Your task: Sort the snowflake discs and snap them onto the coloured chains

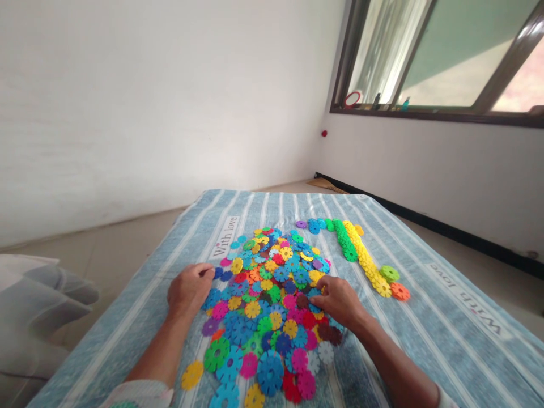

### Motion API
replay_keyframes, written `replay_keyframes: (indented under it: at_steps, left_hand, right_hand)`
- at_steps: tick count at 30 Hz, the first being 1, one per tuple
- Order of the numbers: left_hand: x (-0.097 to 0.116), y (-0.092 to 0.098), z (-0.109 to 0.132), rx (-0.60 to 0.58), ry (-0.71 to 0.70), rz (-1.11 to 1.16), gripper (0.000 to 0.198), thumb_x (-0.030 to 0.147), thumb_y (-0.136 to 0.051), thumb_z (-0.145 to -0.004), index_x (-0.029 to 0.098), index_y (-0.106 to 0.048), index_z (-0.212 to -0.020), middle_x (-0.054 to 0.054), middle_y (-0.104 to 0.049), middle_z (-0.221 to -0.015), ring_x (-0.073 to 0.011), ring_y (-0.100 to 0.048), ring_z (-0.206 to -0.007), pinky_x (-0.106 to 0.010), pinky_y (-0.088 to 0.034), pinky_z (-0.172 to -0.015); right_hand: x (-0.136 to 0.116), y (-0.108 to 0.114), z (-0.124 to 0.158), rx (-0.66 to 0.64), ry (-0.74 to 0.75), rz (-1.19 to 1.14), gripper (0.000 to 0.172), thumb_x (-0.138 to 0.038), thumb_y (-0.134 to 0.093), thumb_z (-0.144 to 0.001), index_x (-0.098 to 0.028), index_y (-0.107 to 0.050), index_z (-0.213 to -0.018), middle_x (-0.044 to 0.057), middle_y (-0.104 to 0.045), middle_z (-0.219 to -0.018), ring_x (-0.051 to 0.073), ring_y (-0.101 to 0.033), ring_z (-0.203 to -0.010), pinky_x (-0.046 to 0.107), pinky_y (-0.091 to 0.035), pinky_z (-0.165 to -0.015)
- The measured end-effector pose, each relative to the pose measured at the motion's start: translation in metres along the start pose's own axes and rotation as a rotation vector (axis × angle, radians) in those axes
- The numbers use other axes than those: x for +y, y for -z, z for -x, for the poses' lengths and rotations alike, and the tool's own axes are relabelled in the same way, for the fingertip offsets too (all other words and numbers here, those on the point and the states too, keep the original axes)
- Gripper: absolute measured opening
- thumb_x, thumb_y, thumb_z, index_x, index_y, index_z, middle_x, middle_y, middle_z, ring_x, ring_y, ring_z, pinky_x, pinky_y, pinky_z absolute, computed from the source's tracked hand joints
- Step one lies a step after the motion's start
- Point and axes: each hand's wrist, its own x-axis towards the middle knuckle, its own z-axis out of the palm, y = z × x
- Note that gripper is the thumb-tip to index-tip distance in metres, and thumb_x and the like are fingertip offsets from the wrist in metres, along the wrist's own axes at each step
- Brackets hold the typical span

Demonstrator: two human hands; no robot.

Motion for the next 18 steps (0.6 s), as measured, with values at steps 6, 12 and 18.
replay_keyframes:
  at_steps: [6,12,18]
  left_hand:
    - [-0.0007,-0.0004,-0.001,0.007,-0.013,0.011,0.028,0.033,-0.049,-0.08,0.024,-0.075,-0.087,-0.006,-0.074,-0.103,-0.0265,-0.067,-0.092,-0.034,-0.051,-0.078]
    - [0.0011,0.001,-0.001,-0.016,0.008,0.017,0.029,0.034,-0.049,-0.081,0.023,-0.075,-0.09,-0.007,-0.074,-0.104,-0.0269,-0.067,-0.093,-0.035,-0.051,-0.079]
    - [0.0022,0.0017,-0.0007,-0.003,0.003,0.004,0.028,0.033,-0.05,-0.08,0.023,-0.075,-0.087,-0.007,-0.074,-0.103,-0.0275,-0.067,-0.09,-0.036,-0.051,-0.076]
  right_hand:
    - [-0.0025,0.003,0.0017,-0.005,0.003,-0.094,0.015,-0.022,-0.068,-0.065,-0.019,-0.064,-0.079,-0.002,-0.062,-0.068,0.015,-0.056,-0.067,0.022,-0.029,-0.056]
    - [-0.0053,0.0061,0.0062,0.018,0.043,-0.062,0.011,-0.02,-0.067,-0.064,-0.021,-0.062,-0.074,-0.004,-0.057,-0.062,0.013,-0.052,-0.061,0.023,-0.025,-0.055]
    - [-0.0043,0.0062,0.0065,0.043,0.085,-0.109,0.016,-0.015,-0.062,-0.062,-0.019,-0.048,-0.059,-0.005,-0.048,-0.057,0.01,-0.043,-0.058,0.022,-0.024,-0.054]
